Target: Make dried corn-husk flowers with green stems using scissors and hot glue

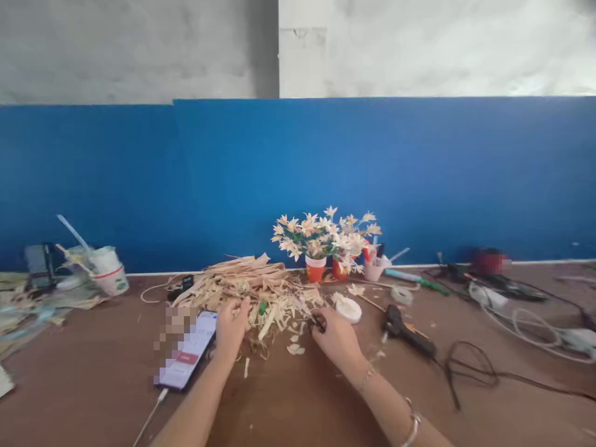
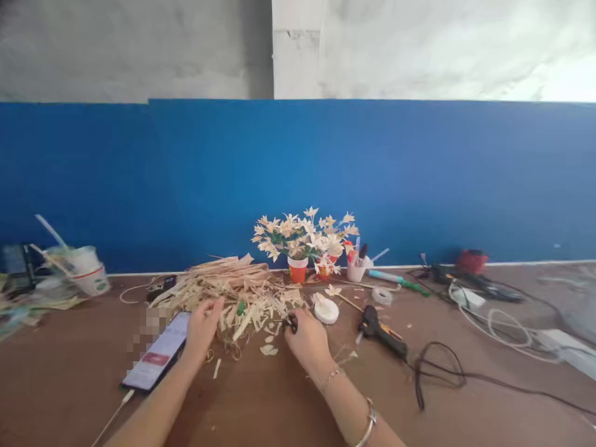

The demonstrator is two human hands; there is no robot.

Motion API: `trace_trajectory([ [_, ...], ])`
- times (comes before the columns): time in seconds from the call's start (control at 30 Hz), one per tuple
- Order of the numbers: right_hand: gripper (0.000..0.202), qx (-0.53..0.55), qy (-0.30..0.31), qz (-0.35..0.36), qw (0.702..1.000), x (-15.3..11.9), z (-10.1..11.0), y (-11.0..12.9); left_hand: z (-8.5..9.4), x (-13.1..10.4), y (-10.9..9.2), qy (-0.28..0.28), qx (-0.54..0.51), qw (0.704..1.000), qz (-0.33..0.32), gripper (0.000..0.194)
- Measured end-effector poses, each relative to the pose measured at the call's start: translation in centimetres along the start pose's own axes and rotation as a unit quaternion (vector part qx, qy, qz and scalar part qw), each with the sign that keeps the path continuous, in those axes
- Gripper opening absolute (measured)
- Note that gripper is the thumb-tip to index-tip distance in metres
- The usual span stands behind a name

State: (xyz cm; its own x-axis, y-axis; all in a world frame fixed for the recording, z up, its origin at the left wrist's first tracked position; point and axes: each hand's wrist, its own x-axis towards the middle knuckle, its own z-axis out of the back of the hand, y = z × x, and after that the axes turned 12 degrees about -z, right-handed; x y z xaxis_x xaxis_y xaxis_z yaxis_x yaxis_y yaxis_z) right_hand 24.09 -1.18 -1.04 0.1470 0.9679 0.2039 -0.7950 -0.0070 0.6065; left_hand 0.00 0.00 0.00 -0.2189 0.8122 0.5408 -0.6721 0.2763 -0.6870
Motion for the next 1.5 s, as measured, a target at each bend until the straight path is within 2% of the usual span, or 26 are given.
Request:
trace_trajectory([
  [0.1, 0.028, 0.090, -0.013, 0.018, 0.996, 0.7, -0.9, -0.8, 0.1, 0.3, 0.9, -0.037, 0.001, 0.999, -0.006, 0.021],
  [0.2, 0.034, 0.149, -0.026, 0.054, 0.987, 1.1, -1.5, -1.3, 0.1, 0.2, 0.9, -0.028, 0.040, 0.995, -0.089, 0.020],
  [0.23, 0.035, 0.158, -0.029, 0.065, 0.985, 1.2, -1.6, -1.3, 0.1, 0.1, 0.6, -0.009, 0.056, 0.989, -0.133, 0.019],
  [0.3, 0.036, 0.163, -0.037, 0.081, 0.983, 1.2, -1.6, -1.3, 0.0, -0.5, -0.3, 0.063, 0.075, 0.970, -0.221, 0.017],
  [0.4, 0.035, 0.155, -0.049, 0.099, 0.982, 1.0, -1.5, -1.2, -0.6, -1.9, -2.2, 0.193, 0.065, 0.934, -0.293, 0.022],
  [0.47, 0.035, 0.149, -0.050, 0.101, 0.982, 0.9, -1.5, -1.1, -0.9, -2.9, -3.1, 0.251, 0.052, 0.916, -0.309, 0.025],
  [0.67, 0.034, 0.105, 0.001, 0.036, 0.994, 0.6, -1.6, -1.0, -1.4, -3.8, -3.4, 0.300, 0.029, 0.902, -0.308, 0.024],
  [0.77, 0.027, 0.040, 0.033, 0.019, 0.999, 0.4, -1.3, -0.8, -1.4, -3.6, -3.0, 0.289, 0.013, 0.909, -0.302, 0.023],
  [0.83, 0.025, 0.003, 0.044, 0.018, 0.999, 0.3, -1.0, -0.6, -1.5, -3.3, -2.9, 0.251, 0.016, 0.922, -0.294, 0.021],
  [0.9, 0.025, -0.028, 0.051, 0.016, 0.998, 0.2, -0.7, -0.4, -1.5, -2.9, -2.6, 0.193, 0.037, 0.939, -0.281, 0.016],
  [1.0, 0.027, -0.067, 0.061, 0.012, 0.996, 0.1, -0.4, -0.2, -1.5, -2.2, -1.8, 0.091, 0.073, 0.961, -0.249, 0.027],
  [1.07, 0.029, -0.091, 0.064, 0.015, 0.994, 0.0, -0.3, 0.1, -1.4, -1.6, -1.0, 0.009, 0.084, 0.973, -0.215, 0.024],
  [1.13, 0.027, -0.122, 0.064, 0.022, 0.990, -0.1, -0.2, 0.3, -1.2, -1.0, 0.1, -0.041, 0.088, 0.979, -0.181, 0.011],
  [1.2, 0.023, -0.155, 0.064, 0.026, 0.985, -0.2, -0.1, 0.6, -1.0, -0.6, 1.2, -0.073, 0.094, 0.980, -0.158, 0.014],
  [1.33, 0.019, -0.186, 0.051, 0.030, 0.981, -0.3, -0.1, 0.9, -0.6, -0.1, 2.3, -0.058, 0.116, 0.981, -0.146, 0.024],
  [1.5, 0.023, -0.139, 0.009, 0.058, 0.989, -0.4, -0.3, 0.7, -0.8, -0.8, 0.5, 0.035, 0.178, 0.970, -0.160, 0.012],
])
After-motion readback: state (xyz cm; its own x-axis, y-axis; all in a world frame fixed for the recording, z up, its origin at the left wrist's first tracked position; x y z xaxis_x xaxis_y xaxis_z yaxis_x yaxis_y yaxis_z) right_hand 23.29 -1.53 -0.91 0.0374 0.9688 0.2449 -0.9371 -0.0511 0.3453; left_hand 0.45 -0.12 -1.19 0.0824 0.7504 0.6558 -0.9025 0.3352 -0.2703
